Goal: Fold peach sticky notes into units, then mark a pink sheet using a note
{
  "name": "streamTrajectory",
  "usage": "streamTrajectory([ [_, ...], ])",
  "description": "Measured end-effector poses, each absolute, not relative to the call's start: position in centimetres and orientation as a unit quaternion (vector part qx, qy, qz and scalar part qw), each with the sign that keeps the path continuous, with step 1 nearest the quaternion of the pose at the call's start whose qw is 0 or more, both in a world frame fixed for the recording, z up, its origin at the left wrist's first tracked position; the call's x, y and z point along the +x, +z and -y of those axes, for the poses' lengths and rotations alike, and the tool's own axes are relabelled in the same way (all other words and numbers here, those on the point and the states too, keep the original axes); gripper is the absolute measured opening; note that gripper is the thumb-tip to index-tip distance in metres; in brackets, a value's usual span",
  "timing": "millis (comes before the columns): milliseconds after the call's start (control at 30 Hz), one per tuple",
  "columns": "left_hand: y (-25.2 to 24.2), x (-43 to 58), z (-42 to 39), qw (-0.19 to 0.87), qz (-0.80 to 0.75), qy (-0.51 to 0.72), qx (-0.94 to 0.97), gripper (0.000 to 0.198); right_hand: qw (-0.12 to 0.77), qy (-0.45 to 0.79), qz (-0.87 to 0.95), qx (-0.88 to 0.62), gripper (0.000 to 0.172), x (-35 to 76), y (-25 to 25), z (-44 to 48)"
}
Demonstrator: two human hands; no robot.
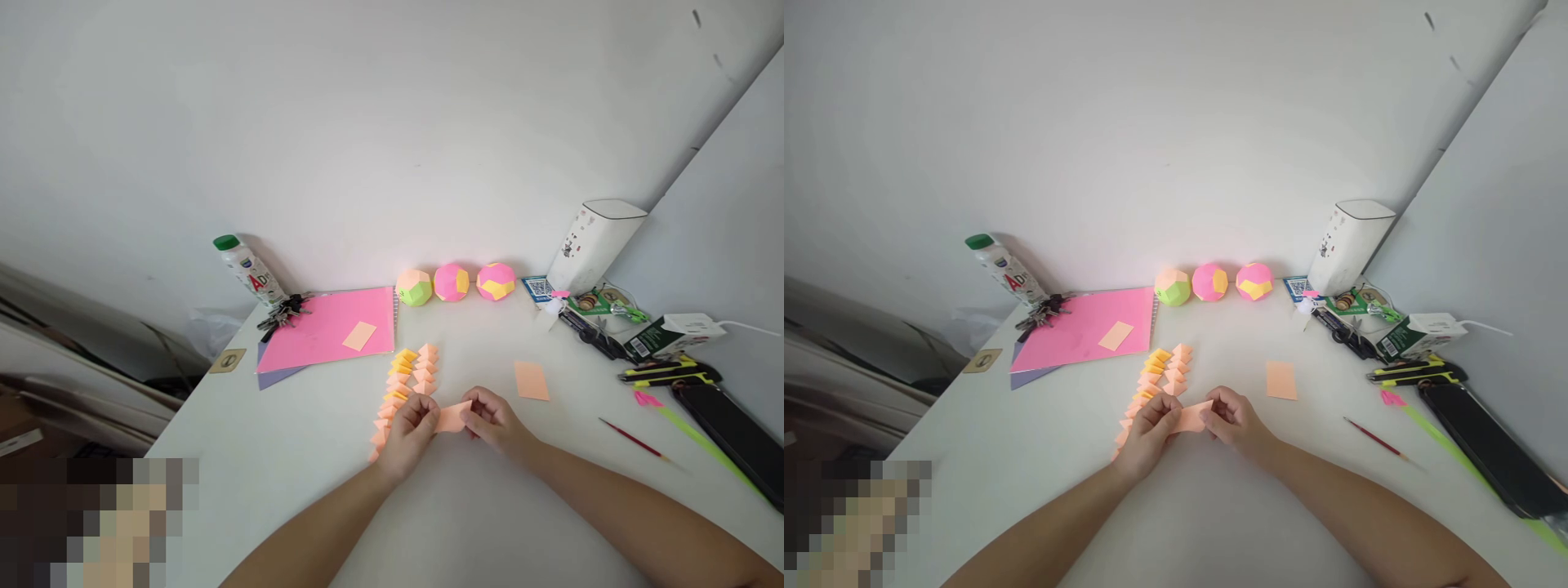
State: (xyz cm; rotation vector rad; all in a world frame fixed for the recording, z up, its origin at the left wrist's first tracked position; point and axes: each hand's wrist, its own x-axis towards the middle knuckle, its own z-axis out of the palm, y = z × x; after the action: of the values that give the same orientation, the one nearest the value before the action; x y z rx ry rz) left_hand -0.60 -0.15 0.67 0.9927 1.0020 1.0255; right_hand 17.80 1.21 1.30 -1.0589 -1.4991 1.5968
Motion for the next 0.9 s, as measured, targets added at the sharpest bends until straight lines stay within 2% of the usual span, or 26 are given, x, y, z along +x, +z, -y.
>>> streamTrajectory([
  [233,0.4,-0.8,0.2,0.656,-0.400,0.432,0.473,0.046,0.349,0.604,0.602,-0.388,0.025,17.7,0.6,-1.3],
  [367,0.9,-0.7,0.2,0.666,-0.389,0.415,0.482,0.035,0.352,0.586,0.609,-0.402,0.025,17.6,0.7,-1.3],
  [500,1.3,-0.6,0.2,0.661,-0.357,0.413,0.515,0.033,0.355,0.590,0.603,-0.402,0.023,17.5,0.8,-1.3],
  [900,1.6,-0.3,0.6,0.676,-0.380,0.385,0.501,0.041,0.342,0.598,0.597,-0.411,0.026,17.5,0.5,-1.3],
])
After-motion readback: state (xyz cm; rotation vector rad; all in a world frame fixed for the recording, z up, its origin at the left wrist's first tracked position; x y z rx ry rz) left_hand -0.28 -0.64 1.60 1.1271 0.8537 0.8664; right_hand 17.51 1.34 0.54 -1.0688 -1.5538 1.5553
